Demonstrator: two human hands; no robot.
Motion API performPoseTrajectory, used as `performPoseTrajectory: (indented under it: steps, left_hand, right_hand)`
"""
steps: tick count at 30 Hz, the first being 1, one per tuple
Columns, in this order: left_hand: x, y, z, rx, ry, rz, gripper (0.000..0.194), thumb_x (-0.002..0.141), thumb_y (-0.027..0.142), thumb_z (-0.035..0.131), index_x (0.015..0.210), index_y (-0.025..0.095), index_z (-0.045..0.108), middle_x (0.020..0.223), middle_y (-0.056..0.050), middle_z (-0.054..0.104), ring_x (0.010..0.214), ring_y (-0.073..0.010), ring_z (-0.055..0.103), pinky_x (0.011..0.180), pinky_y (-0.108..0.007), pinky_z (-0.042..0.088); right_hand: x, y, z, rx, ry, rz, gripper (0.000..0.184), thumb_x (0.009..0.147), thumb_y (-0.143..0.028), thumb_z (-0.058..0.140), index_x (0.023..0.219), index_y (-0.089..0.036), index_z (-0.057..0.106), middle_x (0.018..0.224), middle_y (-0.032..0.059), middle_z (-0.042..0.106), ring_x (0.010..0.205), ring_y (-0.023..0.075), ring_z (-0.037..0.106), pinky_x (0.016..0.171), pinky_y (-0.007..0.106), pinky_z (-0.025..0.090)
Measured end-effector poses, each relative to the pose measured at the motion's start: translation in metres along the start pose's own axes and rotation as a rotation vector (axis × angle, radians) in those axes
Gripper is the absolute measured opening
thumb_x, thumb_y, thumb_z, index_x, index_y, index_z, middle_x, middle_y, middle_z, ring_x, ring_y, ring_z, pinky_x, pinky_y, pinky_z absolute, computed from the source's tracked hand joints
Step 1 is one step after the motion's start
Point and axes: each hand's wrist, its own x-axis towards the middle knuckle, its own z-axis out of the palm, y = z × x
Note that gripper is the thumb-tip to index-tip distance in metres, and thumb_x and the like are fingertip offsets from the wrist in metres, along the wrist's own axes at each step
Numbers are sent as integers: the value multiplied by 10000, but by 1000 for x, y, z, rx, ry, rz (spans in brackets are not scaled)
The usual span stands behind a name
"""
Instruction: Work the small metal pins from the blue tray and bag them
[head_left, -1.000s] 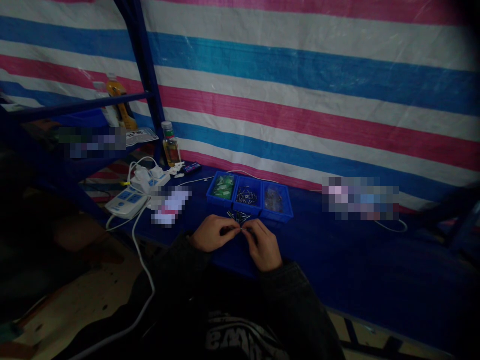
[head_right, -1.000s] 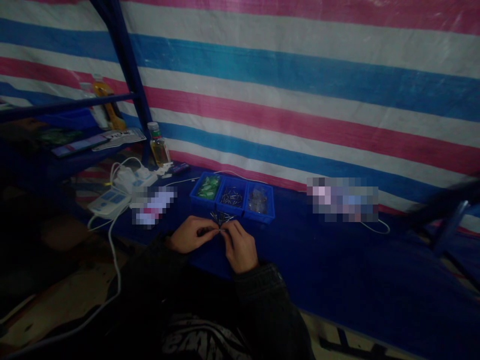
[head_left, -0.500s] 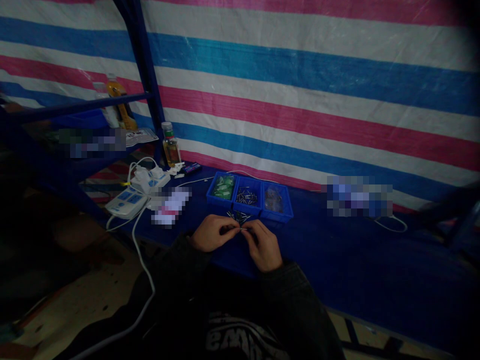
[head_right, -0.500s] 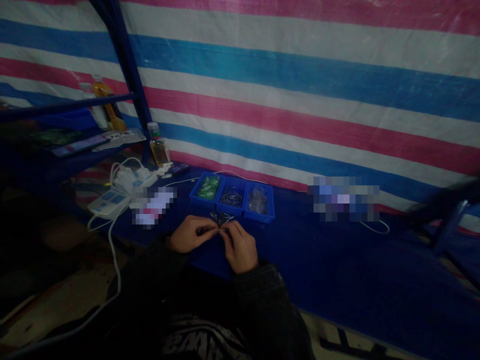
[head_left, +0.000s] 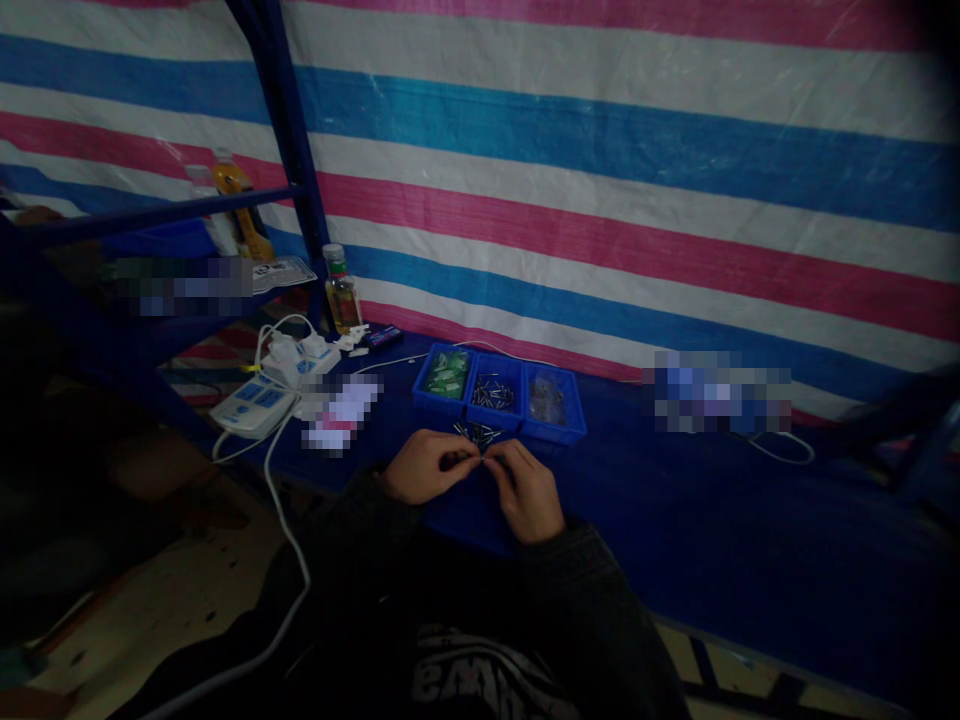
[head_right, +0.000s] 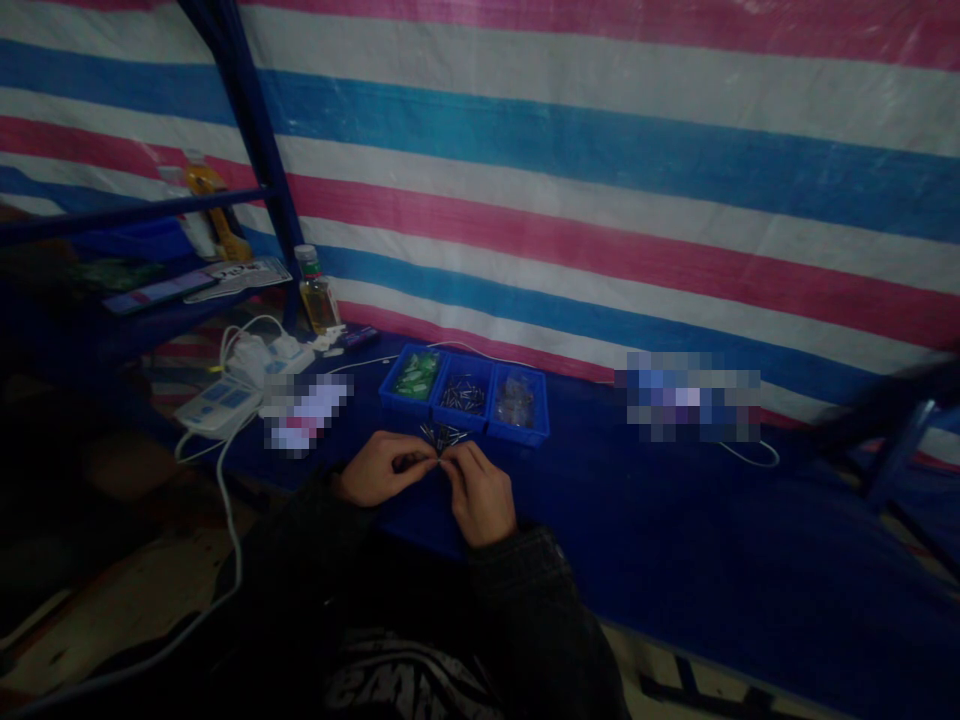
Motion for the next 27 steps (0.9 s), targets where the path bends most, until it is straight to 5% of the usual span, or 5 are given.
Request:
performPoseTrajectory:
  steps: [23,27]
  left_hand:
    - [0,1,0,10,9,-8,155,923,250,622,908,155,742,711,-7,683,597,-100,554,600,-207,401]
    - [0,1,0,9,13,-14,152,925,243,617,912,158,742,705,-5,675,596,-102,552,600,-206,404]
  right_hand:
    - [-1,4,1,-49,20,38,172,1015,-234,448,912,-237,587,869,37,654,788,195,649,748,299,486]
    - [-1,1,0,19,23,50,104,996,-233,477,1044,-239,569,948,45,677,853,205,665,773,301,492]
